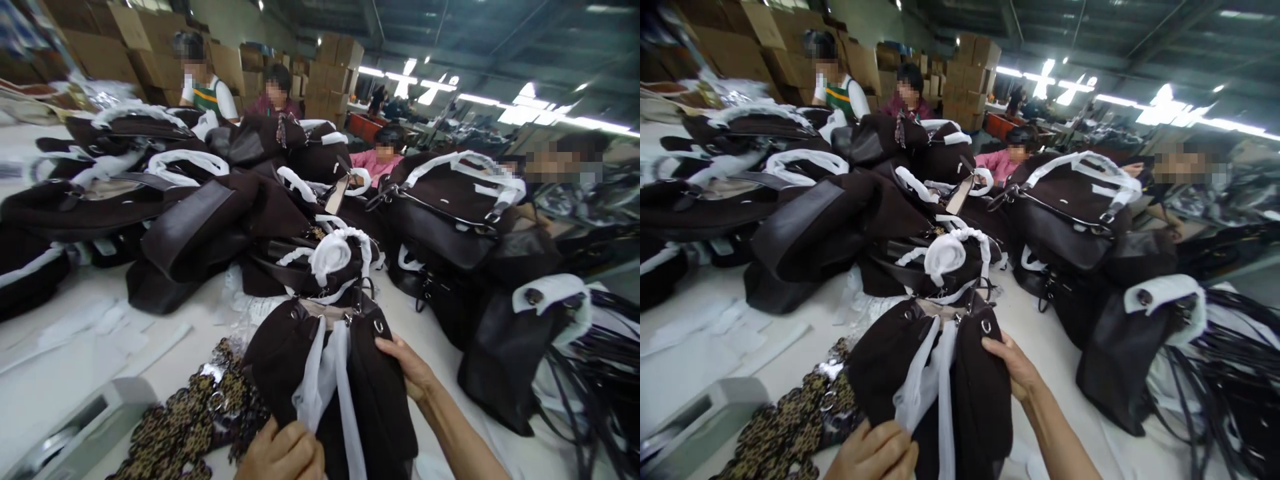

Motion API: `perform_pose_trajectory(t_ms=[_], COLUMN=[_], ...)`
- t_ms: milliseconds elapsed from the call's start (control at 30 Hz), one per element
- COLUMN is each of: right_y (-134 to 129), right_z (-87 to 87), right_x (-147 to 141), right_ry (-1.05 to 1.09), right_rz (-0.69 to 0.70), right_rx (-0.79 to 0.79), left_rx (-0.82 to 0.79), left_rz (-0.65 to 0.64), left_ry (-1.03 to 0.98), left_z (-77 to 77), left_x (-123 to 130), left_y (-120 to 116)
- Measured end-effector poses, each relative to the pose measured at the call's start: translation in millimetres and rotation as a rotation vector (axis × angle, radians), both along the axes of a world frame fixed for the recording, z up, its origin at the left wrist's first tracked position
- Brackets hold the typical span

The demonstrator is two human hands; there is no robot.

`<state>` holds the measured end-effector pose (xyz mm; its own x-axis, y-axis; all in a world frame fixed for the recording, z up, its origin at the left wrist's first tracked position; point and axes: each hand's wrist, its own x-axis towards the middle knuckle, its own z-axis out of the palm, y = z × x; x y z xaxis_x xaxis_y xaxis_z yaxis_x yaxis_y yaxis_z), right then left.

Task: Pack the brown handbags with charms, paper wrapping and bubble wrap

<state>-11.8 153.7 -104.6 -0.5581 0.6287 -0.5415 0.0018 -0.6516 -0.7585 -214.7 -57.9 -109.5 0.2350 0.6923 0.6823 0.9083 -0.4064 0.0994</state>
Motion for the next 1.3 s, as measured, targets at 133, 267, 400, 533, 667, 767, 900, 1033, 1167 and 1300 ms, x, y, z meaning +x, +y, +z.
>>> perform_pose_trajectory(t_ms=[133, 267, 400, 533, 667, 767, 900, 1033, 1167, 1300], right_y=[-8.6, -28.4, -59.6, -99.3, -141.8, -171.7, -193.1, -192.8, -191.2, -189.3], right_z=[28.8, 54.5, 64.2, 52.2, 18.9, -8.7, -22.4, -13.2, -5.5, 1.5], right_x=[11.9, 42.3, 97.7, 146.8, 152.6, 137.7, 128.7, 133.5, 136.6, 144.5], right_ry=[-0.061, -0.182, -0.226, -0.245, -0.235, -0.269, -0.295, -0.354, -0.426, -0.508], right_rz=[0.009, -0.074, -0.245, -0.372, -0.385, -0.184, -0.104, -0.03, 0.054, 0.227], right_rx=[0.151, 0.31, 0.483, 0.542, 0.449, 0.355, 0.414, 0.488, 0.519, 0.611], left_rx=[-0.126, -0.391, -0.502, -0.66, -0.843, -0.845, -0.771, -0.745, -0.665, -0.655], left_rz=[-0.098, -0.226, -0.248, -0.065, 0.057, 0.089, 0.091, 0.147, 0.166, 0.271], left_ry=[-0.036, -0.076, -0.208, -0.535, -0.805, -0.829, -0.691, -0.603, -0.506, -0.303], left_z=[0.1, 3.1, 0.2, 2.6, 8.1, 3.7, -9.9, -25.0, -43.9, -62.5], left_x=[25.8, 46.1, 48.3, 34.7, 31.3, 40.5, 52.2, 53.6, 50.0, 44.4], left_y=[-5.7, -29.9, -56.2, -66.0, -57.4, -50.6, -51.9, -55.0, -47.8, -33.3])
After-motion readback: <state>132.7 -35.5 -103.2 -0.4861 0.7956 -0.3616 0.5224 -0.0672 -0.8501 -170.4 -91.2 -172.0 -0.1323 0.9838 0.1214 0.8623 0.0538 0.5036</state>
